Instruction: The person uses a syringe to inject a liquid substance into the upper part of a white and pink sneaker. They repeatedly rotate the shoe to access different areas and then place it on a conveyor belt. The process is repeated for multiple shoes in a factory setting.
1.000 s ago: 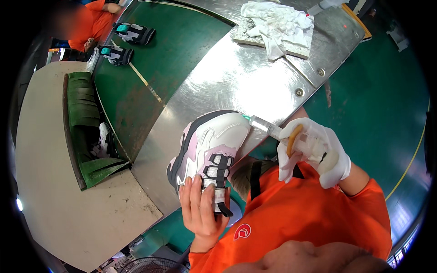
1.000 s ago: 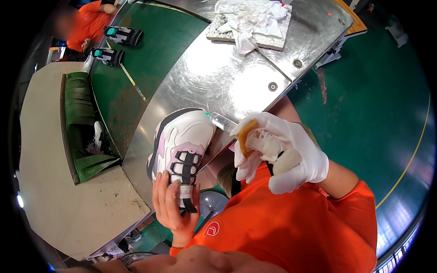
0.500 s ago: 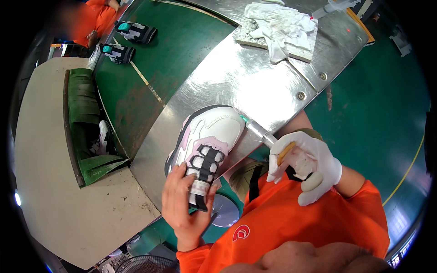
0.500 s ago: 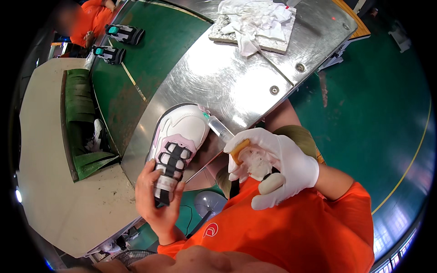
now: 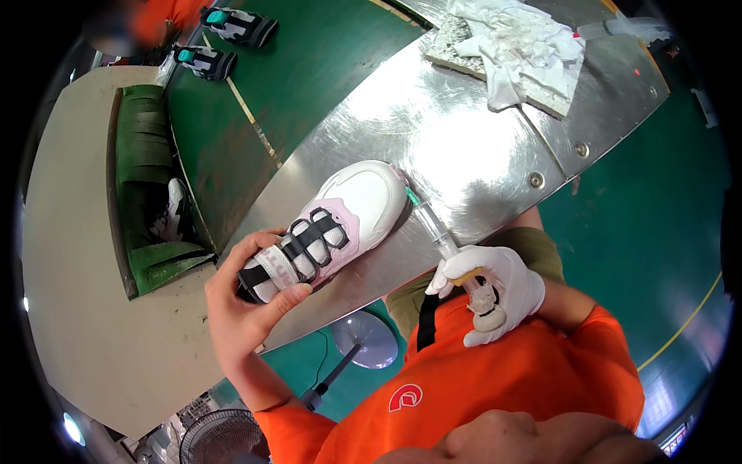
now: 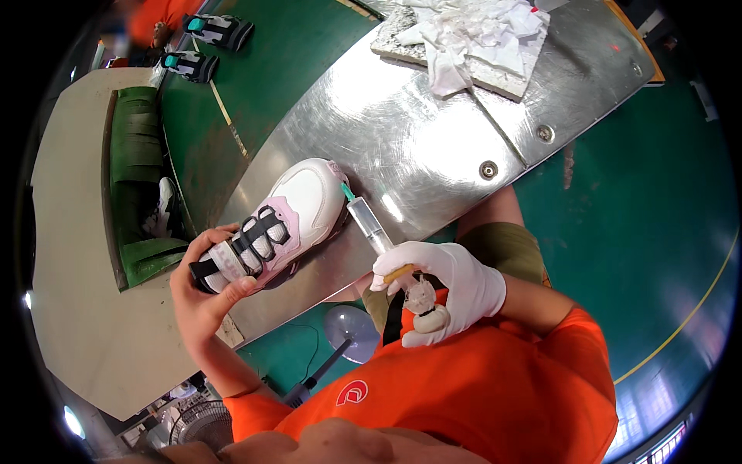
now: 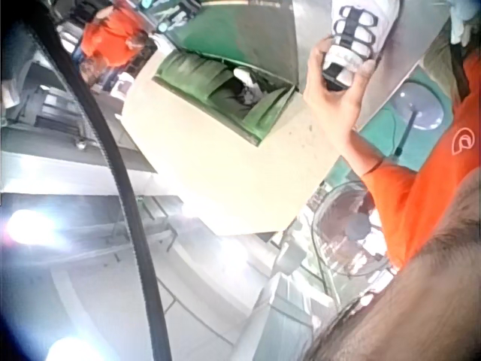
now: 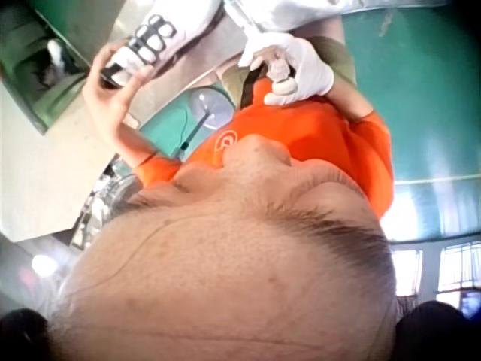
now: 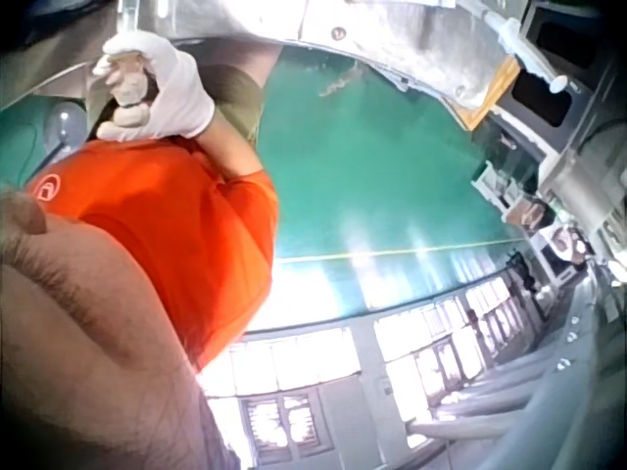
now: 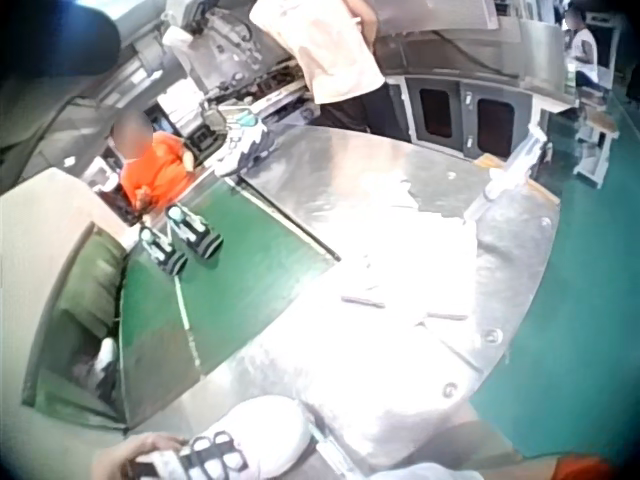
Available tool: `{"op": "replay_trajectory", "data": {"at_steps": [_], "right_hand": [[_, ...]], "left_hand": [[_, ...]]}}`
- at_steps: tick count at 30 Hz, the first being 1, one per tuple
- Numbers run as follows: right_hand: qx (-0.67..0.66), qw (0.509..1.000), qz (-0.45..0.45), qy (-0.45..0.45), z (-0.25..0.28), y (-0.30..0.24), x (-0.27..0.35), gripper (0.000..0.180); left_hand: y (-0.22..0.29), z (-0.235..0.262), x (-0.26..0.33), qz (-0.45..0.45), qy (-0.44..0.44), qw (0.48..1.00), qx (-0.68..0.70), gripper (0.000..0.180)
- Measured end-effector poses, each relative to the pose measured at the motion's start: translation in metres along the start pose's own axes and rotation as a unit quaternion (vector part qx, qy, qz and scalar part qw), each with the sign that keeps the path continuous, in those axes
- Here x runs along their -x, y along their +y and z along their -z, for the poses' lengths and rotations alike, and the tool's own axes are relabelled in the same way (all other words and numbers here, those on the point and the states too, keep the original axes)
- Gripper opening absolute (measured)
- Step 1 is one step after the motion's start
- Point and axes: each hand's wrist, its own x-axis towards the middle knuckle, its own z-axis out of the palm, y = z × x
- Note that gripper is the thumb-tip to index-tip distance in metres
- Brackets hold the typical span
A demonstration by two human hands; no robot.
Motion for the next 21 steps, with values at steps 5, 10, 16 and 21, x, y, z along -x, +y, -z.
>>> {"op": "replay_trajectory", "data": {"at_steps": [5, 10, 16, 21], "right_hand": [[0.018, 1.0, 0.018, 0.013, 0.001, 0.006, 0.004, 0.069], [0.023, 0.999, 0.026, -0.005, 0.001, 0.011, 0.003, 0.069], [-0.001, 0.999, -0.045, -0.017, 0.0, 0.005, 0.006, 0.07], [-0.049, 0.998, 0.022, -0.013, 0.003, 0.001, 0.006, 0.074]], "left_hand": [[0.006, 0.016, -0.01, -0.014, -0.11, 0.99, -0.087, 0.062], [0.019, 0.064, -0.051, -0.022, -0.355, 0.934, -0.028, 0.083], [0.017, 0.004, -0.135, -0.039, -0.4, 0.916, 0.009, 0.06], [0.0, -0.052, -0.165, -0.085, -0.476, 0.866, -0.129, 0.047]]}}
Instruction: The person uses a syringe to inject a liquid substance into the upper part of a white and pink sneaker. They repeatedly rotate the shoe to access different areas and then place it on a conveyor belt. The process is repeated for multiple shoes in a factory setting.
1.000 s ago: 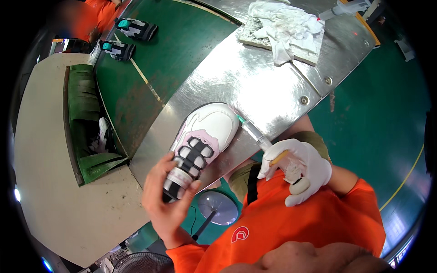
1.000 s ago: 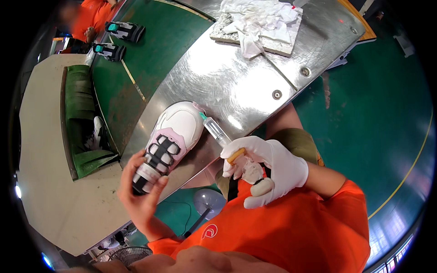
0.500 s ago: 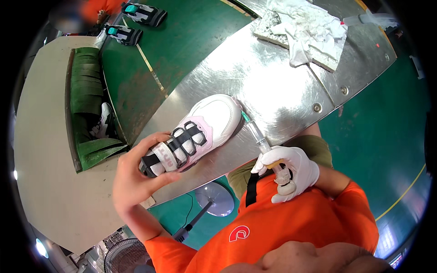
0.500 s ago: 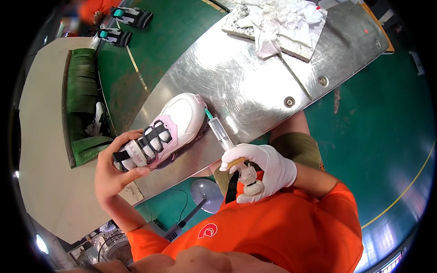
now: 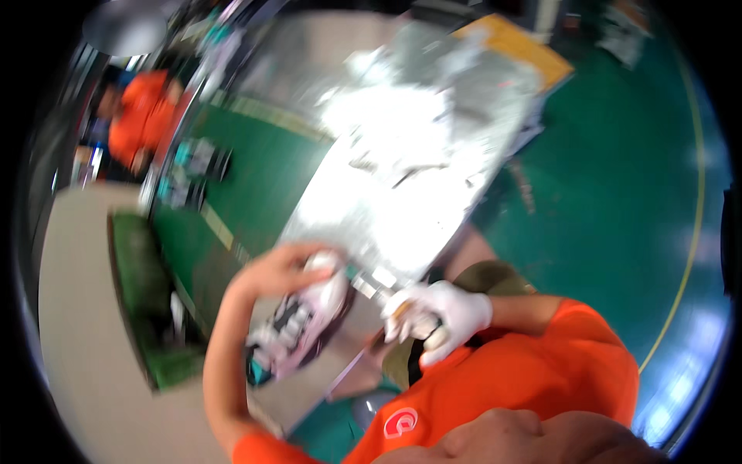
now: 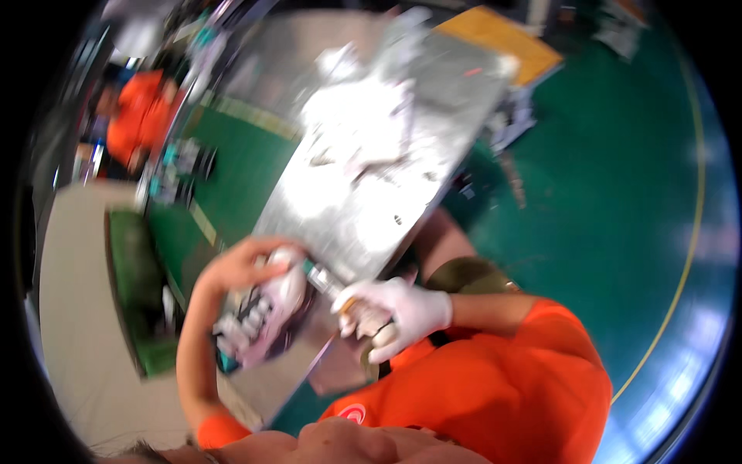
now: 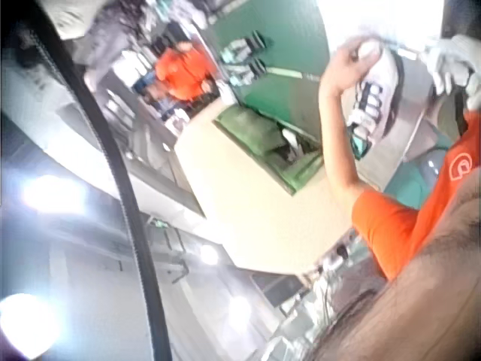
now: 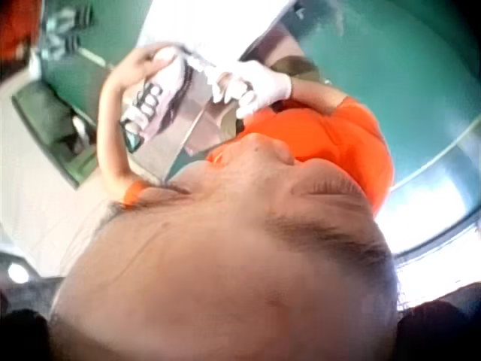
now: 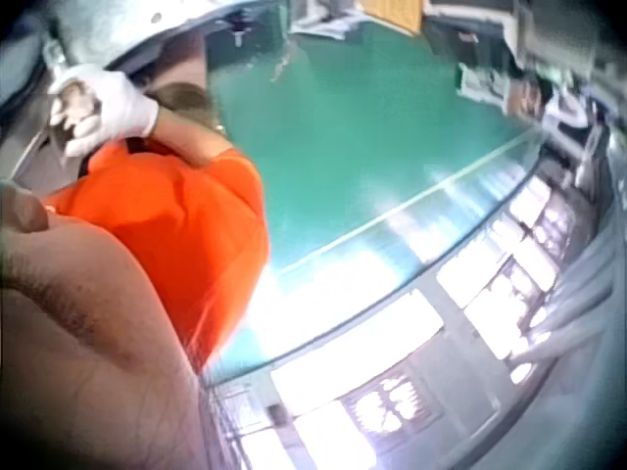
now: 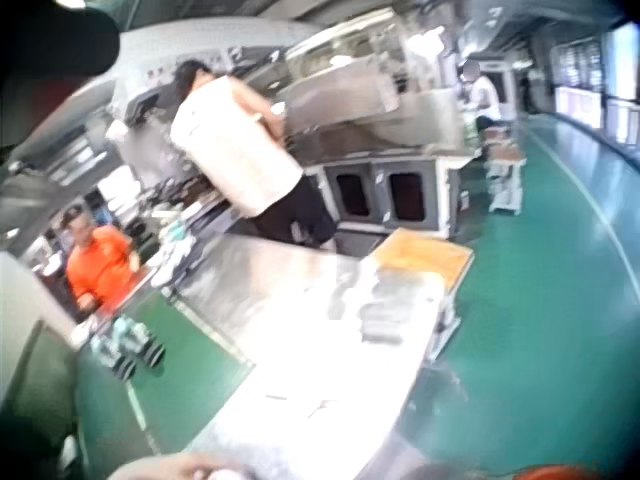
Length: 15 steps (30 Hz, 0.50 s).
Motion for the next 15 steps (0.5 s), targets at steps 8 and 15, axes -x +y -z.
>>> {"op": "replay_trajectory", "data": {"at_steps": [8, 15], "right_hand": [[-0.044, 0.992, -0.061, -0.104, -0.005, -0.071, -0.037, 0.076], [0.092, 0.981, 0.008, -0.17, -0.024, -0.095, -0.103, 0.077]], "left_hand": [[0.041, -0.029, 0.072, -0.087, 0.263, 0.952, 0.126, 0.034], [0.012, -0.047, 0.117, -0.263, 0.467, 0.824, 0.185, 0.066]]}}
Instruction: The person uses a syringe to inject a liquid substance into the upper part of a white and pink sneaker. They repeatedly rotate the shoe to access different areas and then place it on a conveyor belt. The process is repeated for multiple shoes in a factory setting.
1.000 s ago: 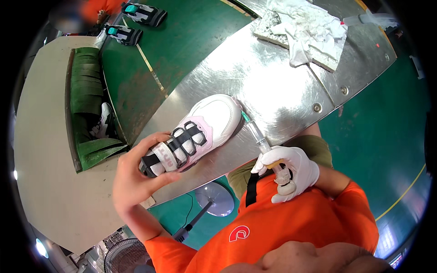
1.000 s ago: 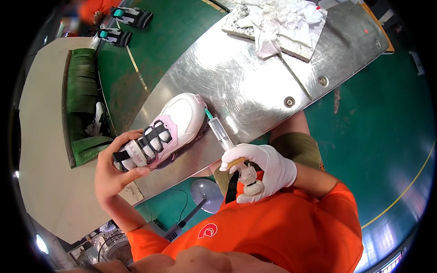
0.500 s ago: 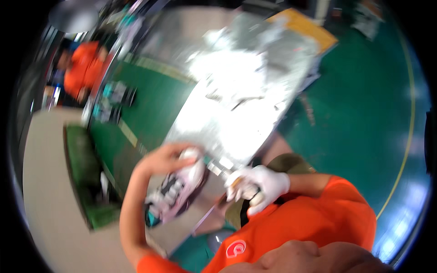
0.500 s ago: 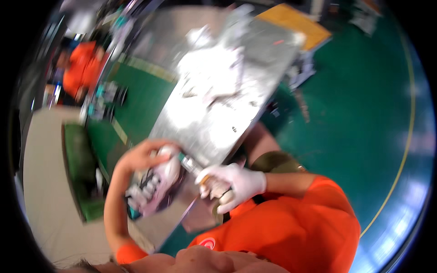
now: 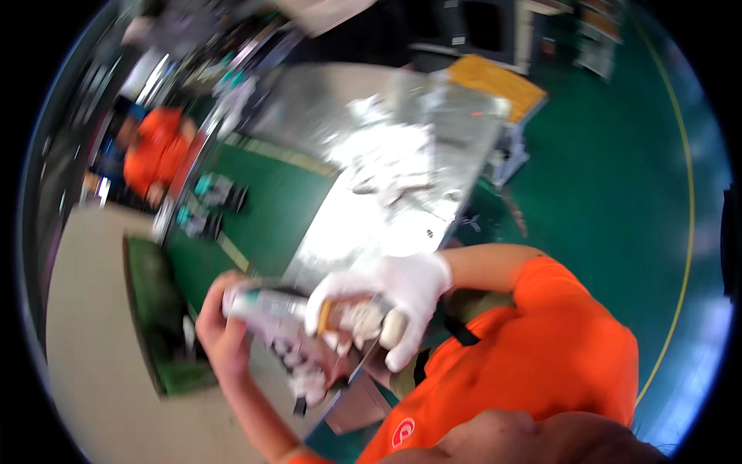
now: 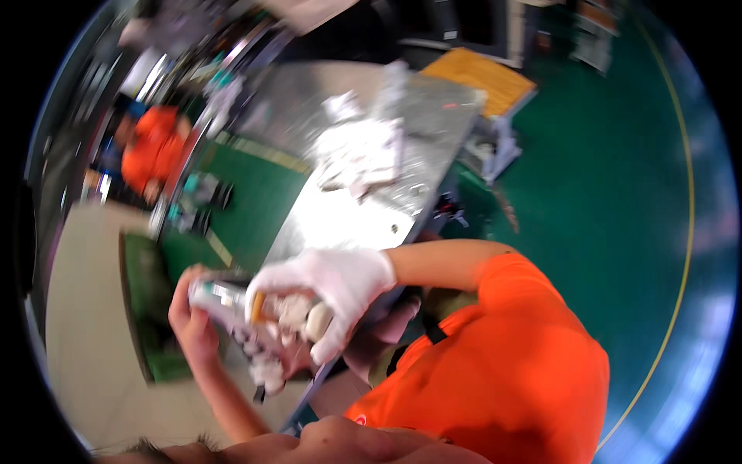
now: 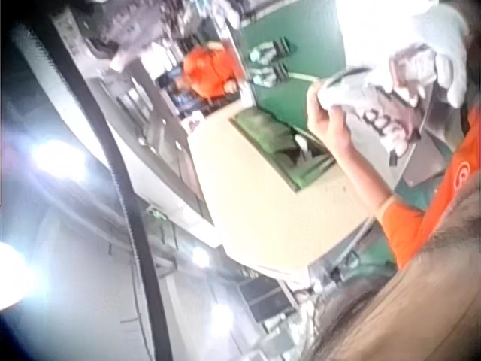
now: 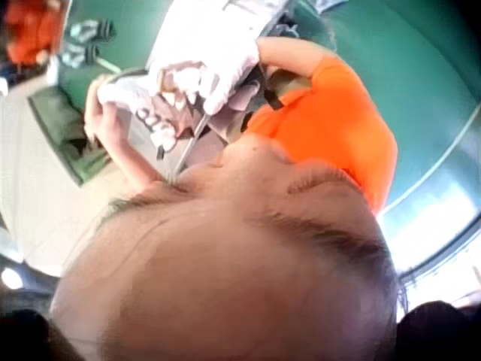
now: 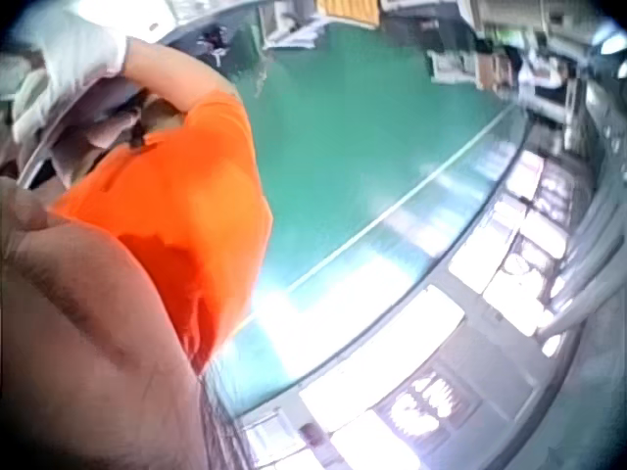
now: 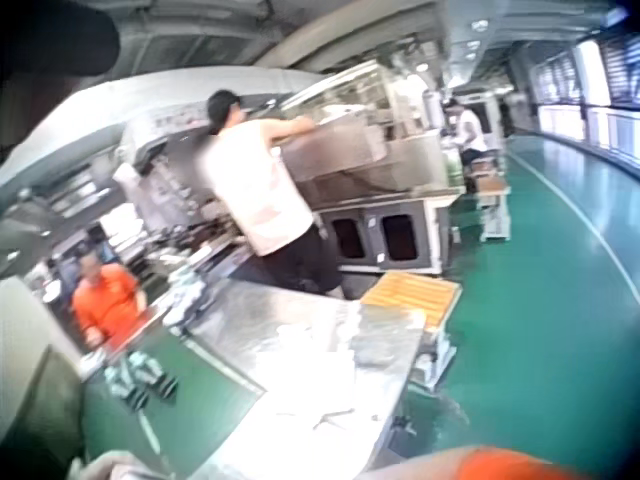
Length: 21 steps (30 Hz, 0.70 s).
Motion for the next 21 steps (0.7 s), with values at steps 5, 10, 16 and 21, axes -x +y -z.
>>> {"op": "replay_trajectory", "data": {"at_steps": [5, 10, 16, 21], "right_hand": [[-0.088, 0.994, -0.058, -0.006, -0.012, 0.016, -0.034, 0.075], [-0.134, 0.989, -0.061, -0.027, -0.008, 0.04, -0.044, 0.086], [-0.194, 0.98, -0.04, 0.006, 0.009, 0.047, -0.031, 0.091], [-0.058, 0.97, 0.084, 0.219, 0.012, 0.009, -0.061, 0.077]], "left_hand": [[-0.016, 0.027, 0.036, -0.023, 0.113, 0.991, 0.064, 0.066], [-0.035, 0.037, 0.048, -0.035, 0.159, 0.975, 0.15, 0.051], [-0.044, 0.033, 0.044, -0.021, 0.204, 0.962, 0.183, 0.048], [-0.01, -0.002, 0.024, -0.033, 0.128, 0.986, 0.101, 0.043]]}}
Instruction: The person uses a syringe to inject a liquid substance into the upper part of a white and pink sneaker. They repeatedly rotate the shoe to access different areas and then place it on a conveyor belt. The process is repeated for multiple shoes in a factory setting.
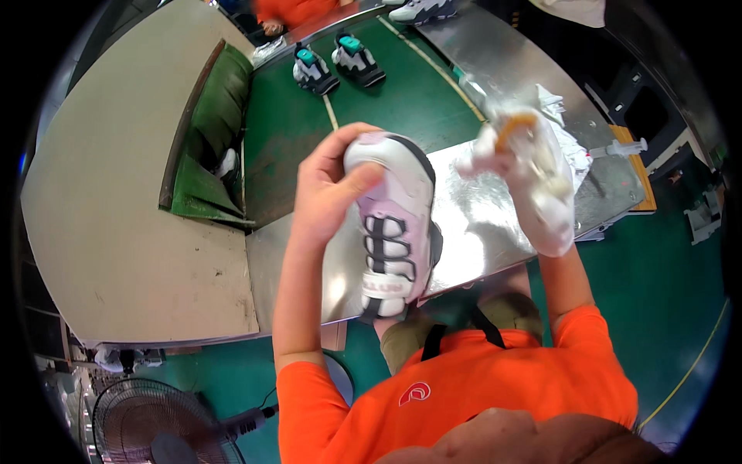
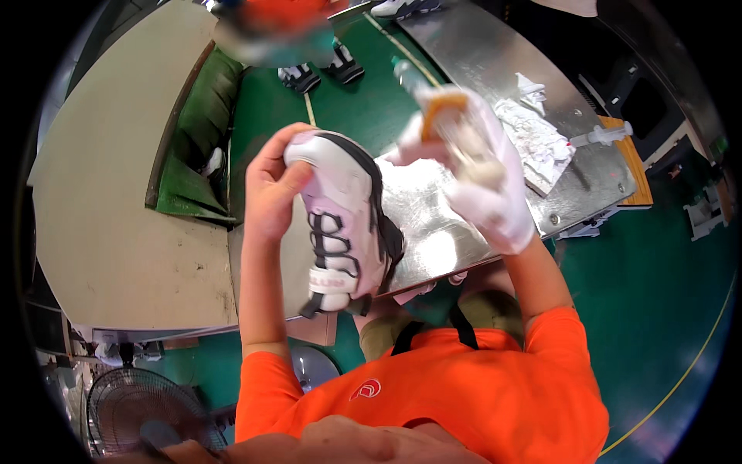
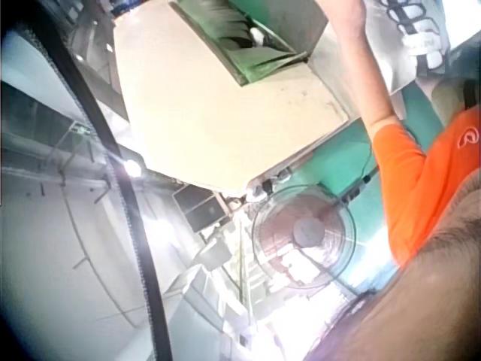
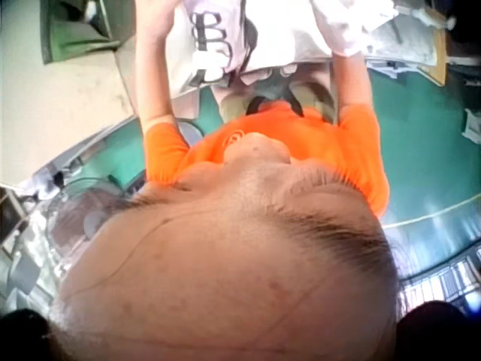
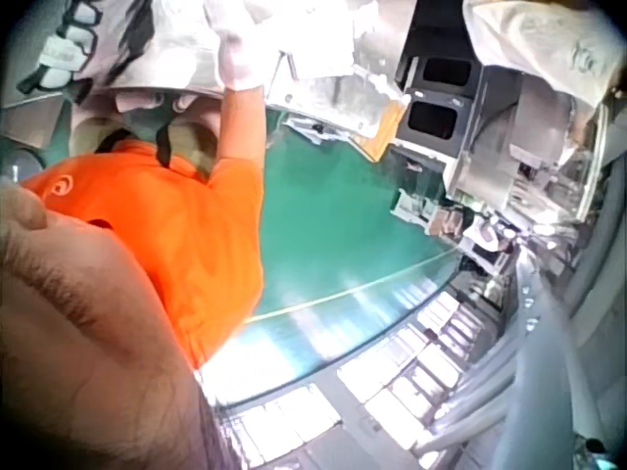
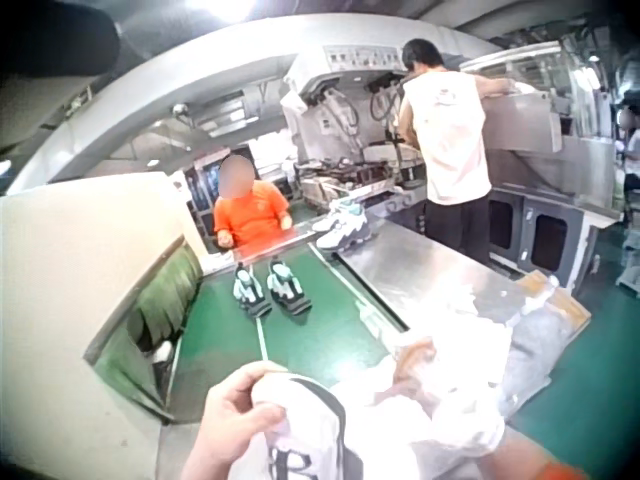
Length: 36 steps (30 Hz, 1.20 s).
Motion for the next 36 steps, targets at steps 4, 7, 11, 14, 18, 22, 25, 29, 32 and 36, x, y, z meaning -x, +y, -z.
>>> {"op": "replay_trajectory", "data": {"at_steps": [4, 7, 11, 14, 18, 22, 25, 29, 32, 36], "right_hand": [[0.183, 0.978, 0.048, 0.09, -0.043, -0.008, -0.04, 0.068], [0.287, 0.955, -0.009, 0.077, -0.04, -0.011, -0.067, 0.065], [0.501, 0.858, 0.039, 0.106, -0.032, -0.035, -0.078, 0.07], [0.498, 0.848, 0.087, 0.159, -0.026, -0.039, -0.074, 0.068], [0.551, 0.816, 0.077, 0.159, -0.015, -0.025, -0.071, 0.069], [0.49, 0.845, 0.065, 0.204, 0.01, -0.015, -0.066, 0.067], [0.564, 0.803, 0.066, 0.181, 0.04, -0.004, -0.031, 0.068], [0.48, 0.858, -0.089, 0.16, 0.058, 0.014, 0.03, 0.067], [0.589, 0.795, -0.055, 0.134, 0.077, 0.029, 0.057, 0.065], [0.604, 0.776, -0.06, 0.173, 0.1, 0.032, 0.072, 0.071]], "left_hand": [[0.017, -0.05, -0.012, 0.066, -0.057, 0.992, -0.088, 0.051], [0.018, -0.075, -0.016, 0.011, -0.06, 0.974, -0.217, 0.058], [0.014, -0.094, -0.017, -0.073, -0.067, 0.956, -0.276, 0.055], [0.019, -0.103, -0.018, -0.082, -0.077, 0.952, -0.283, 0.051], [0.01, -0.103, -0.024, -0.11, -0.068, 0.952, -0.277, 0.05], [0.017, -0.083, -0.03, -0.025, -0.07, 0.965, -0.25, 0.052], [0.007, -0.042, -0.035, -0.011, -0.011, 0.972, -0.235, 0.052], [-0.024, 0.066, -0.029, 0.042, 0.219, 0.964, -0.147, 0.045], [-0.059, 0.183, -0.003, 0.013, 0.468, 0.88, -0.075, 0.041], [-0.107, 0.287, 0.042, 0.086, 0.599, 0.735, -0.306, 0.044]]}}
